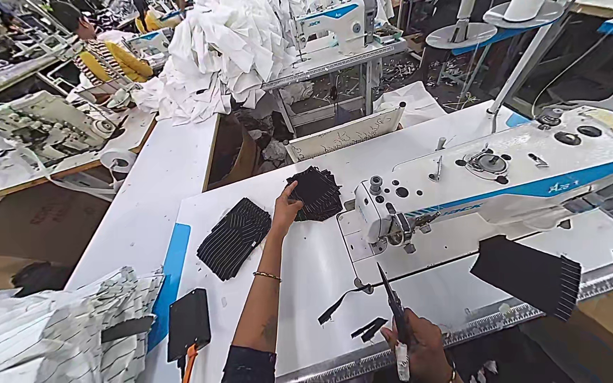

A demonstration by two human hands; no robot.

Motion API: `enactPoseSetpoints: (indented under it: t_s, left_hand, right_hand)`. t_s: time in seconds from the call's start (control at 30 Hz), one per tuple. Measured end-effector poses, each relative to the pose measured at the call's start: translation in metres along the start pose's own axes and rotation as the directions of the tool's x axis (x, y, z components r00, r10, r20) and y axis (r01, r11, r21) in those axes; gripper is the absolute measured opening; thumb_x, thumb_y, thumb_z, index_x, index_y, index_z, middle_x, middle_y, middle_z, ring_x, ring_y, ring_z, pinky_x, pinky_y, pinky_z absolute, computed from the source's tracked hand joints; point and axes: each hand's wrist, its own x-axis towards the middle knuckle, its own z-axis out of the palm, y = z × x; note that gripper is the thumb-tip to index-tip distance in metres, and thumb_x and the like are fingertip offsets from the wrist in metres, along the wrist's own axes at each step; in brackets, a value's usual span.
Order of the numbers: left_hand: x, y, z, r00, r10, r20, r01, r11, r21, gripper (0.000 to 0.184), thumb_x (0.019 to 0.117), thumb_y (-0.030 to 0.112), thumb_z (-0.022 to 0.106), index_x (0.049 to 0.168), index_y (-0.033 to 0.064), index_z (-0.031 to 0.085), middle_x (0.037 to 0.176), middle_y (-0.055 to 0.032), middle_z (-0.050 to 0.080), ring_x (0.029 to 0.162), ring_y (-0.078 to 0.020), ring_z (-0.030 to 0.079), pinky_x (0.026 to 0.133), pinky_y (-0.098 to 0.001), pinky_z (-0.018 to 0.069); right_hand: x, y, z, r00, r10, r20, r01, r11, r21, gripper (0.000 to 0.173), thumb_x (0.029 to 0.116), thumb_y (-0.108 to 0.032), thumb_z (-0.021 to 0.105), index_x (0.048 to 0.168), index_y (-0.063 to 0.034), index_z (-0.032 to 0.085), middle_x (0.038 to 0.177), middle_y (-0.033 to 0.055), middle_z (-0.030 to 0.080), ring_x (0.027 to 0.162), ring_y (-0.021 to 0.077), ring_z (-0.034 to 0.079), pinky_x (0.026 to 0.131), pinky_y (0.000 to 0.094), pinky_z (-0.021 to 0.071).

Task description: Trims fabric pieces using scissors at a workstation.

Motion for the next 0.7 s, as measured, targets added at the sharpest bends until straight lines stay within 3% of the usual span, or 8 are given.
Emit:
enactPoseSetpoints:
  t_s: [0.1,0.2,0.3,0.4,0.5,0.7]
  left_hand:
    - [-0.018,-0.001,-0.011,0.995,0.085,-0.049,-0.079,0.990,0.115,0.055,0.0947,-0.004,0.063,0.148,0.0023,0.049,0.152,-0.0230,0.046,0.115,-0.0297,0.064,0.095,-0.0429,0.0543]
    - [-0.048,-0.006,-0.044,0.978,0.169,-0.121,-0.126,0.944,0.304,0.045,0.0971,0.002,0.062,0.142,-0.0004,0.056,0.144,-0.0249,0.053,0.115,-0.0320,0.065,0.094,-0.0426,0.0558]
    - [-0.084,-0.021,-0.091,0.966,0.164,-0.198,-0.030,0.838,0.544,0.041,0.0967,0.014,0.067,0.134,-0.0031,0.062,0.135,-0.0278,0.058,0.117,-0.0376,0.062,0.100,-0.0469,0.0516]
    - [-0.112,-0.029,-0.121,0.979,0.011,-0.203,0.135,0.711,0.690,0.056,0.0931,0.028,0.074,0.136,-0.0034,0.060,0.141,-0.0298,0.053,0.131,-0.0446,0.052,0.111,-0.0546,0.0417]
    - [-0.129,-0.033,-0.129,0.976,-0.112,-0.186,0.214,0.629,0.747,0.045,0.0966,0.019,0.069,0.134,-0.0044,0.061,0.144,-0.0278,0.052,0.135,-0.0429,0.049,0.114,-0.0526,0.0398]
    - [-0.131,-0.031,-0.134,0.985,-0.109,-0.136,0.174,0.577,0.798,0.032,0.1024,0.017,0.058,0.123,-0.0054,0.067,0.138,-0.0261,0.058,0.132,-0.0404,0.054,0.112,-0.0521,0.0414]
  right_hand:
    - [-0.001,-0.001,0.001,1.000,0.002,0.000,-0.002,1.000,0.005,0.046,0.0902,-0.047,0.067,0.072,-0.0058,0.058,0.051,0.0040,0.052,0.043,0.0049,0.050,0.040,0.0212,0.0385]
    - [-0.003,0.001,0.002,1.000,0.006,-0.012,-0.006,1.000,-0.005,0.047,0.0923,-0.049,0.066,0.073,-0.0072,0.057,0.052,0.0027,0.053,0.045,0.0036,0.050,0.041,0.0204,0.0396]
    - [-0.004,-0.001,0.002,1.000,0.011,-0.013,-0.012,0.999,-0.037,0.048,0.0912,-0.050,0.065,0.073,-0.0070,0.058,0.052,0.0035,0.054,0.044,0.0056,0.052,0.041,0.0229,0.0399]
    - [-0.002,-0.002,0.002,1.000,-0.007,0.004,0.007,0.999,-0.043,0.047,0.0913,-0.050,0.065,0.073,-0.0063,0.058,0.052,0.0043,0.054,0.044,0.0062,0.052,0.041,0.0230,0.0402]
    - [0.000,-0.003,0.003,0.999,-0.037,0.014,0.038,0.998,-0.050,0.047,0.0908,-0.049,0.064,0.072,-0.0061,0.058,0.051,0.0034,0.052,0.043,0.0054,0.049,0.040,0.0227,0.0371]
    - [0.001,-0.006,0.005,1.000,-0.028,0.004,0.028,0.998,-0.053,0.043,0.0867,-0.044,0.067,0.072,-0.0033,0.061,0.052,0.0040,0.055,0.044,0.0043,0.051,0.040,0.0225,0.0384]
